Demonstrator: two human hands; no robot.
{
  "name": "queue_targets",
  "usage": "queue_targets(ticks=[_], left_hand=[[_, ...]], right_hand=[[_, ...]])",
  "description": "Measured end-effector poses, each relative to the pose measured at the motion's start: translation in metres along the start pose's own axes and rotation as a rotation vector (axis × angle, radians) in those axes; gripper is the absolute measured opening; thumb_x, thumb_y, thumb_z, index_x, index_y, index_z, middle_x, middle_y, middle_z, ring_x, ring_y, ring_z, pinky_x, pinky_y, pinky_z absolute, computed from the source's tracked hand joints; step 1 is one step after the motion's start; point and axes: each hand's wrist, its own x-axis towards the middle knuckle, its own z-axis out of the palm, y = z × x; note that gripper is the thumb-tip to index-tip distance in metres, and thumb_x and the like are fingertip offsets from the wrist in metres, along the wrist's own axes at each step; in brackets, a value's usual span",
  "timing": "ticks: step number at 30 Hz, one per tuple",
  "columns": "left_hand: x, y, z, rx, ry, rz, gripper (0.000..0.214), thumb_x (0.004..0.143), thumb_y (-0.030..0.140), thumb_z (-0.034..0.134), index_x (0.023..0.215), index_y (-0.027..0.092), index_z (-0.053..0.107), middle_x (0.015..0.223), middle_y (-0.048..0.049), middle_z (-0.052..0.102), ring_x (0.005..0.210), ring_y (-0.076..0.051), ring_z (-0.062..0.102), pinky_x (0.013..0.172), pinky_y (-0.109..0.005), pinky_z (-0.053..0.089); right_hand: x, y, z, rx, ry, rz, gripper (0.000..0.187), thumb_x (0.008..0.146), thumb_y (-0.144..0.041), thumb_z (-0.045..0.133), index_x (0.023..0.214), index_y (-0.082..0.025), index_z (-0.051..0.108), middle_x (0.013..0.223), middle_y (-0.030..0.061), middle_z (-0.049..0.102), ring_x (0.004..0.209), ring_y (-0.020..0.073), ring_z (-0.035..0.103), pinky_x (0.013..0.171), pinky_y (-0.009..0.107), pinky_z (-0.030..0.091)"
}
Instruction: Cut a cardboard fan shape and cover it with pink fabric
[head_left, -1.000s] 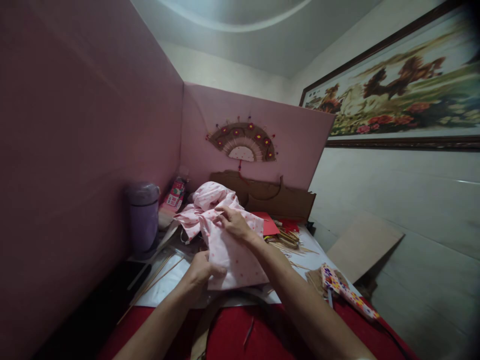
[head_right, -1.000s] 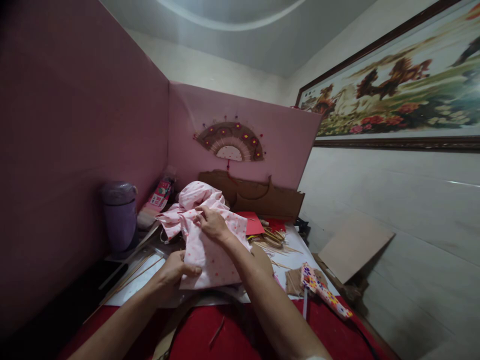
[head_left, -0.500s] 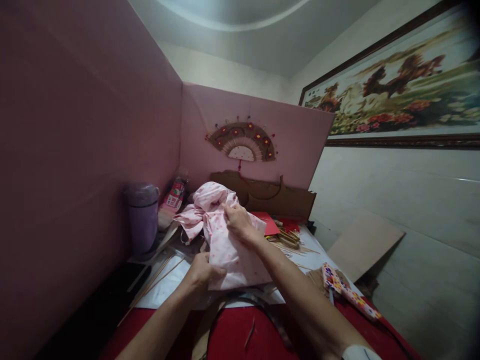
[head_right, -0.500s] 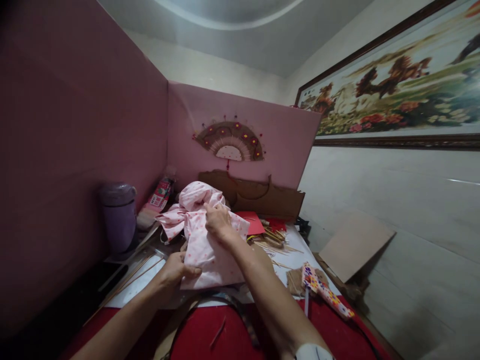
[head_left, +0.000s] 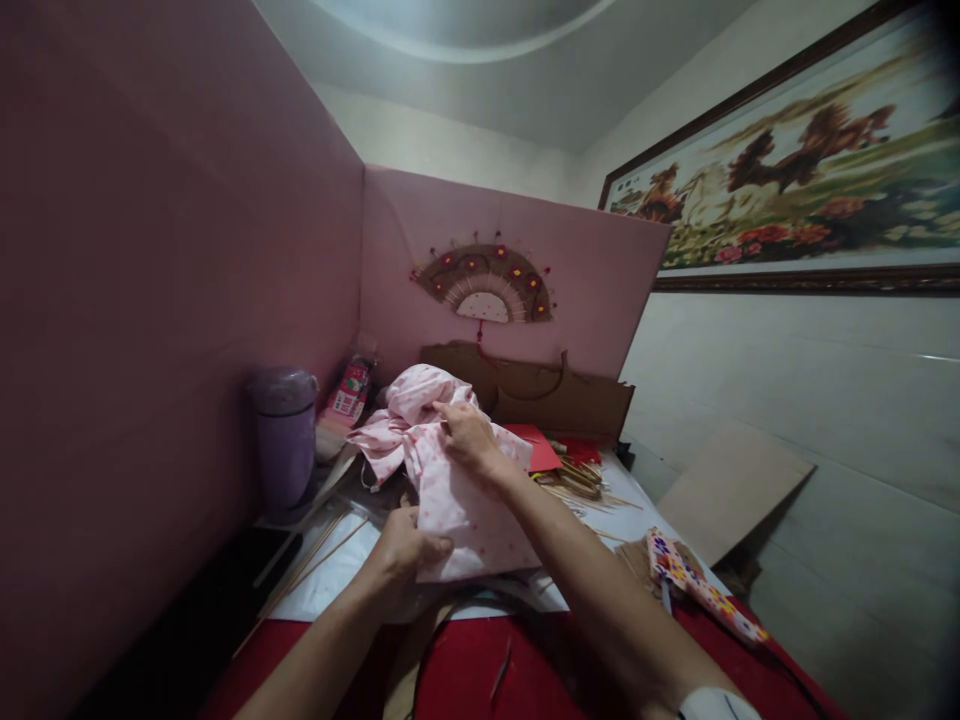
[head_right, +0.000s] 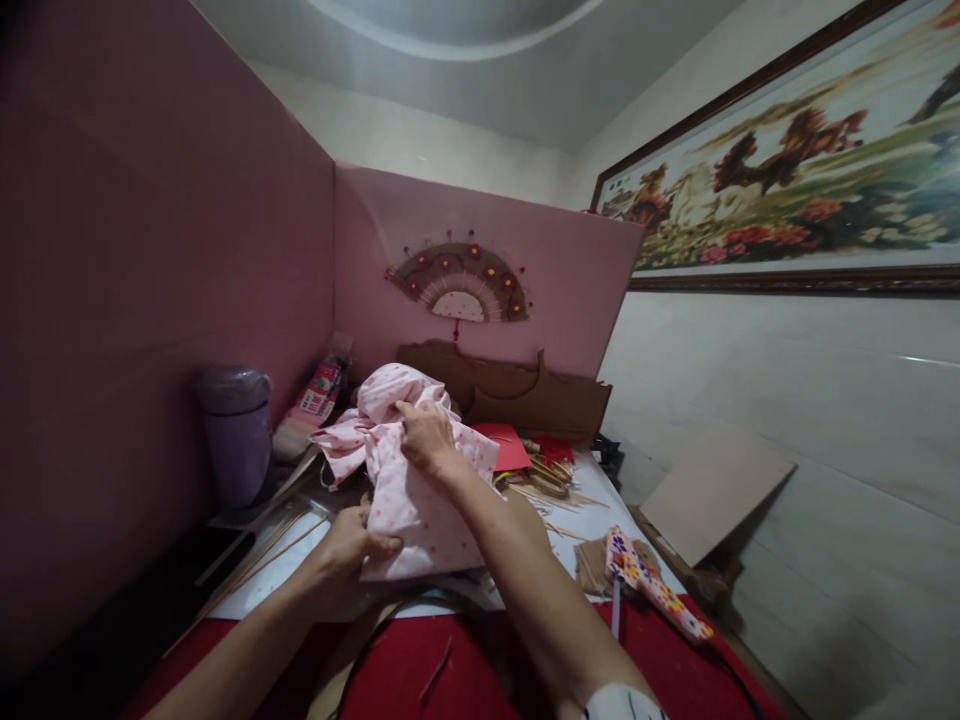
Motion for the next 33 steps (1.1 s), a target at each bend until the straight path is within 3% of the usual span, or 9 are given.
queue_targets(ticks=[8,11,13,17,20,22,25,28,33], left_hand=[[-0.004,0.003,0.005,0.129,0.045,0.036,0.028,0.034,0.003,0.071,0.062,0.006,0.068,0.054,-0.0094,0.066,0.044,-0.02,0.057,0.046,-0.028,0.042],[-0.016,0.011,0.011,0.04,-0.047,0.011,0.033,0.035,0.008,0.076,0.068,0.006,0.069,0.06,-0.012,0.069,0.051,-0.022,0.061,0.052,-0.031,0.046],[-0.023,0.017,0.016,-0.005,-0.1,0.002,0.035,0.044,0.018,0.08,0.074,0.006,0.069,0.066,-0.0133,0.07,0.054,-0.021,0.062,0.054,-0.03,0.047],[-0.033,0.025,0.022,-0.056,-0.125,-0.012,0.029,0.059,0.033,0.077,0.065,0.007,0.066,0.055,-0.0096,0.065,0.046,-0.016,0.057,0.046,-0.025,0.041],[-0.039,0.032,0.025,-0.125,-0.115,-0.043,0.022,0.059,0.025,0.076,0.061,0.008,0.064,0.051,-0.0074,0.062,0.043,-0.014,0.053,0.045,-0.024,0.04],[-0.041,0.037,0.027,-0.182,-0.116,-0.074,0.014,0.062,0.019,0.073,0.067,0.007,0.067,0.058,-0.0093,0.066,0.048,-0.015,0.057,0.049,-0.025,0.044],[-0.042,0.042,0.027,-0.251,-0.114,-0.143,0.009,0.066,0.012,0.067,0.073,0.007,0.069,0.065,-0.0098,0.069,0.055,-0.017,0.06,0.056,-0.026,0.048],[-0.04,0.044,0.024,-0.295,-0.124,-0.155,0.009,0.066,0.007,0.066,0.074,0.008,0.069,0.067,-0.0082,0.069,0.058,-0.015,0.061,0.058,-0.024,0.049],[-0.04,0.044,0.021,-0.252,-0.289,-0.084,0.013,0.066,0.007,0.069,0.078,0.008,0.068,0.076,-0.0094,0.07,0.064,-0.015,0.063,0.063,-0.023,0.051]], right_hand=[[-0.016,-0.001,-0.014,0.006,-0.059,-0.004,0.035,0.082,-0.02,0.052,0.116,-0.02,0.061,0.105,0.013,0.065,0.101,0.0277,0.053,0.086,0.041,0.037],[-0.036,-0.012,-0.027,0.385,0.13,0.062,0.03,0.084,-0.022,0.052,0.113,-0.021,0.06,0.109,0.0093,0.064,0.098,0.0223,0.056,0.086,0.037,0.04],[-0.058,-0.021,-0.037,0.77,0.144,0.131,0.021,0.085,-0.028,0.053,0.102,-0.021,0.064,0.097,0.0059,0.067,0.085,0.0184,0.06,0.075,0.031,0.045],[-0.118,-0.039,-0.046,1.304,-0.195,0.399,0.043,0.08,-0.054,0.054,0.067,-0.015,0.066,0.059,0.0045,0.059,0.05,0.0124,0.052,0.046,0.024,0.038],[-0.158,-0.049,-0.046,1.648,-0.418,0.653,0.051,0.075,-0.06,0.056,0.066,-0.012,0.069,0.068,0.0093,0.063,0.053,0.0124,0.056,0.049,0.024,0.043],[-0.176,-0.054,-0.045,1.83,-0.383,0.773,0.038,0.072,-0.05,0.067,0.073,-0.012,0.07,0.081,0.0106,0.066,0.069,0.0152,0.062,0.071,0.03,0.05],[-0.186,-0.062,-0.044,2.032,-0.312,0.838,0.028,0.069,-0.036,0.075,0.088,-0.016,0.07,0.098,0.0093,0.067,0.095,0.0176,0.062,0.1,0.033,0.037],[-0.18,-0.068,-0.04,2.156,-0.229,0.885,0.032,0.066,-0.035,0.078,0.093,-0.02,0.068,0.109,0.0063,0.065,0.108,0.0174,0.057,0.104,0.031,0.034],[-0.157,-0.078,-0.031,2.287,0.045,0.978,0.034,0.061,-0.029,0.08,0.091,-0.021,0.066,0.104,0.0041,0.068,0.104,0.0186,0.059,0.091,0.031,0.045]])
